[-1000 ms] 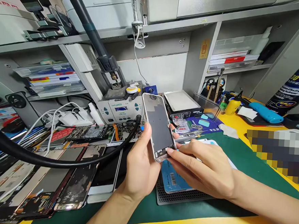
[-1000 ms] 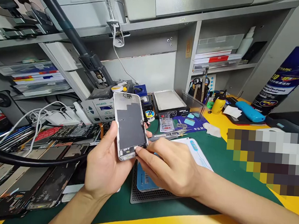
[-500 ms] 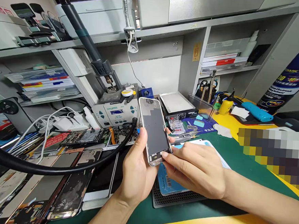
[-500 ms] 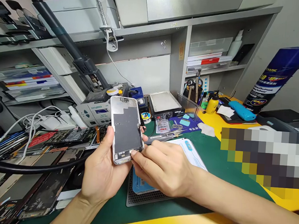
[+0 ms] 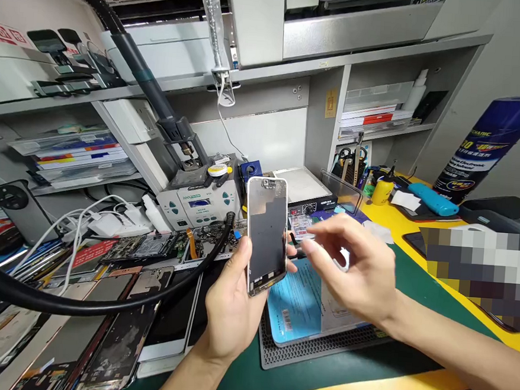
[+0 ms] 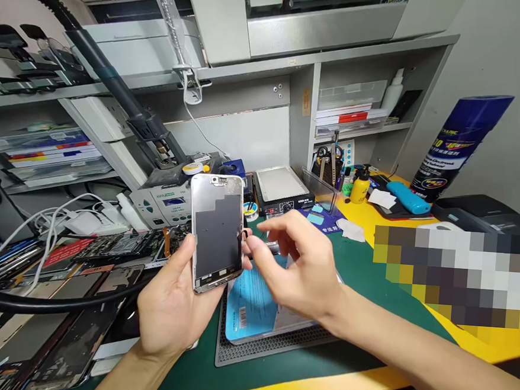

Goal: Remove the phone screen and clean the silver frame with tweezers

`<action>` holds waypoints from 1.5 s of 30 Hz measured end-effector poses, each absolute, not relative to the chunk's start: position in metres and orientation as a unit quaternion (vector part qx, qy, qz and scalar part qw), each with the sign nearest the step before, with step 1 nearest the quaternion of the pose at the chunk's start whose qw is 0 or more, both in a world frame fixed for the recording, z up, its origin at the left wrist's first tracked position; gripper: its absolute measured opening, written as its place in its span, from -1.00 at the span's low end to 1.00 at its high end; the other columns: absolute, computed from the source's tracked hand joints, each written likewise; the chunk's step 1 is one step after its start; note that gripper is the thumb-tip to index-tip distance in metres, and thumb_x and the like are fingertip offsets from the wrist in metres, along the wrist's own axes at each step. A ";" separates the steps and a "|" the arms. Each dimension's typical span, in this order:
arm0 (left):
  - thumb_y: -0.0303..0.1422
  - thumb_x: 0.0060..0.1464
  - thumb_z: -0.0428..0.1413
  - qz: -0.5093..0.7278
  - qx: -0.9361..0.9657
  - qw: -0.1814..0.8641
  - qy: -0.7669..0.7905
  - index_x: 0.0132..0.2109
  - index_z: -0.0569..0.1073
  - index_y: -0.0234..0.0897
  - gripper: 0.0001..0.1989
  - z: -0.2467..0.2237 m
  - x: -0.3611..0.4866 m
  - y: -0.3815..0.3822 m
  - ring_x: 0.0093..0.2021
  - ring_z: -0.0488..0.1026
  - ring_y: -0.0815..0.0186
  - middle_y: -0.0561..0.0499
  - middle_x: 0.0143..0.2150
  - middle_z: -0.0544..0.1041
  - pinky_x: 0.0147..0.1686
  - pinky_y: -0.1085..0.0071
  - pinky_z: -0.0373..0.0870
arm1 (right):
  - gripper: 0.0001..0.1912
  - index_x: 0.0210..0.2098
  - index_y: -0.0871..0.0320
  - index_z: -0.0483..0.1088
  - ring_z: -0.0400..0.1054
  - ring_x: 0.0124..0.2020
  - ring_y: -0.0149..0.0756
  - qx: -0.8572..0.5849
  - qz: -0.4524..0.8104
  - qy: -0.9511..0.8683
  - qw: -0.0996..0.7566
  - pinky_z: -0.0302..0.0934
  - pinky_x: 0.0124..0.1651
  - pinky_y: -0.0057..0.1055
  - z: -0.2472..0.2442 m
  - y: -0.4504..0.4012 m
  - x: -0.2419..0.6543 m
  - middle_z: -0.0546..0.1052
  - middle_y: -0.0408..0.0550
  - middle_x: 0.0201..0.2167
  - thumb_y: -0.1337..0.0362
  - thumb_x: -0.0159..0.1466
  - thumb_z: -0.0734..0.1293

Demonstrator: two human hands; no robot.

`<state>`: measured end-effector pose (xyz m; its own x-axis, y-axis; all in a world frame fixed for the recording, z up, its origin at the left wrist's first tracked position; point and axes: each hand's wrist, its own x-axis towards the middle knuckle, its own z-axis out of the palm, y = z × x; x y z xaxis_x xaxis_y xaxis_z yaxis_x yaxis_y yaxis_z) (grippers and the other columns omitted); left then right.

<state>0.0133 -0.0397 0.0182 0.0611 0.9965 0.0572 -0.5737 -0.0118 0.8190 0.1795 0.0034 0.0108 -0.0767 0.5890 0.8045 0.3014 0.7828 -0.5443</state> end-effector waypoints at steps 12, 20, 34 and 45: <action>-0.05 0.26 0.06 0.619 0.344 0.645 0.286 0.03 0.63 -0.20 -0.58 0.017 0.017 -0.042 0.14 0.49 -0.08 -0.10 0.05 0.62 -0.01 0.09 0.56 | -0.90 -0.21 0.16 0.54 0.34 -0.49 -0.42 -0.288 0.191 -0.754 0.559 0.19 -0.53 -0.46 0.011 0.008 0.180 0.57 -0.11 -0.42 0.41 0.29 0.39; 0.00 0.25 0.06 0.607 0.353 0.625 0.343 -0.03 0.62 -0.32 -0.51 0.017 0.015 -0.035 -0.12 0.61 -0.01 -0.18 -0.14 0.65 -0.19 0.17 0.60 | -0.96 -0.25 0.14 0.55 0.40 -0.53 -0.45 -0.288 0.286 -0.723 0.559 0.24 -0.50 -0.51 0.012 0.008 0.177 0.59 -0.16 -0.49 0.34 0.33 0.40; -0.32 0.20 0.24 0.555 0.539 0.452 0.444 -0.09 0.58 -0.26 -0.84 0.015 0.018 -0.032 -0.32 0.56 0.35 0.04 -0.27 0.64 -0.26 0.47 0.54 | -0.76 -0.45 0.17 0.42 0.39 -0.59 -0.47 -0.363 0.512 -0.607 0.488 0.18 -0.55 -0.56 0.026 0.010 0.178 0.49 -0.21 -0.56 0.23 0.18 0.52; -0.16 0.22 0.23 0.567 0.488 0.503 0.433 0.02 0.56 -0.26 -0.68 0.010 0.013 -0.031 -0.31 0.50 0.34 -0.01 -0.27 0.59 -0.31 0.45 0.49 | -0.75 -0.44 0.20 0.45 0.13 -0.57 -0.50 -0.350 0.508 -0.638 0.462 0.05 -0.52 -0.50 0.021 0.011 0.181 0.39 -0.22 -0.55 0.15 0.23 0.44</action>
